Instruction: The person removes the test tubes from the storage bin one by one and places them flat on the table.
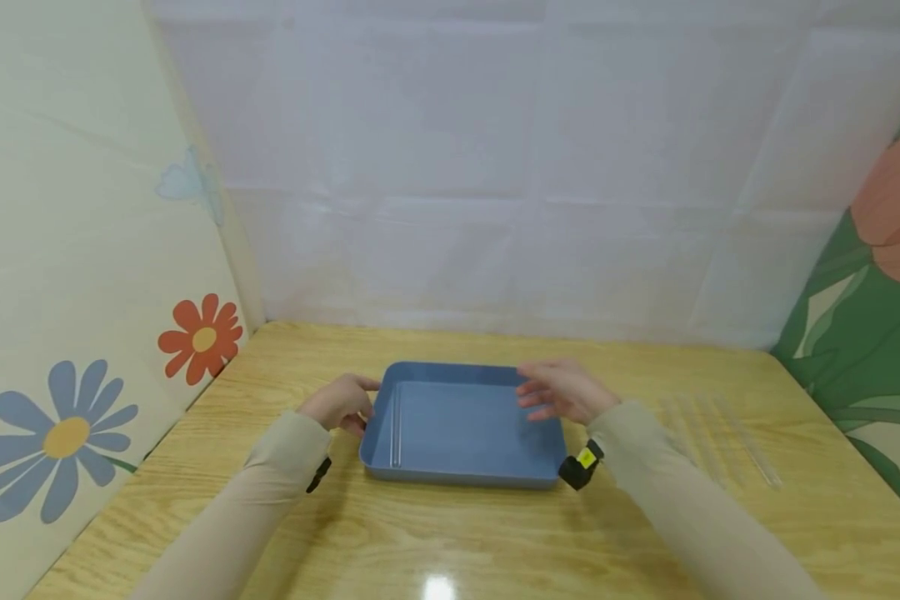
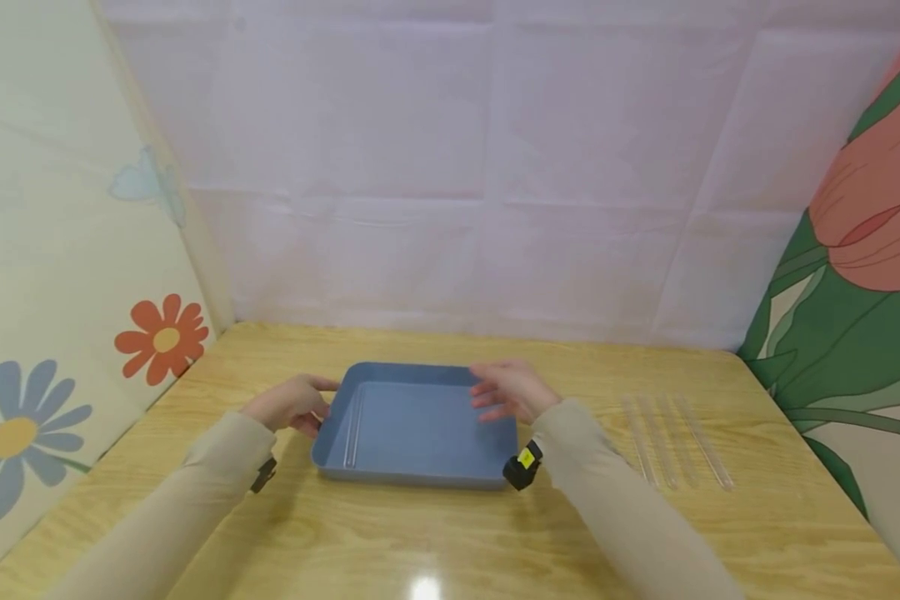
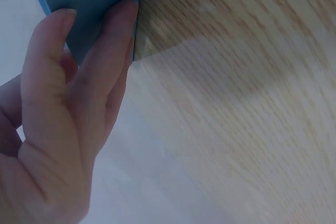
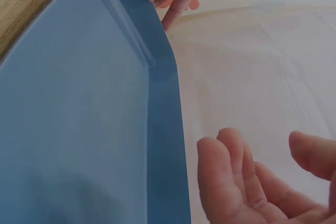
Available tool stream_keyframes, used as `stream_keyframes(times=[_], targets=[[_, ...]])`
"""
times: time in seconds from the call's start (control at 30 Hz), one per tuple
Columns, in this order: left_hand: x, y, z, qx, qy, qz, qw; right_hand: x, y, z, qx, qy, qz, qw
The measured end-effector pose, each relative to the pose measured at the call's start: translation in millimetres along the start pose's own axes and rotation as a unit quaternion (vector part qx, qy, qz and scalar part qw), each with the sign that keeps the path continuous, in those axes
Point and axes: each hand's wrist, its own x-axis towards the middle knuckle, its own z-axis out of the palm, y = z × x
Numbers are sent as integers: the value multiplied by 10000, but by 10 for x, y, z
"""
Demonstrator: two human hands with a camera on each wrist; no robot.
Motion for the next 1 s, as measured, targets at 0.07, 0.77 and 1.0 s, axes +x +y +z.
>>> stream_keyframes(times=[0.07,0.77,1.0], targets=[[4,6,-1,11,15,-5,10000,10,-18,22,-66,69,59,9999],[-4,-85,45,-38,154,151,9998,234,-38,484,-333,-223,281,9988],[6,-104,36,-263,118,171,9994,330,-101,673,-475,-288,508,9972]])
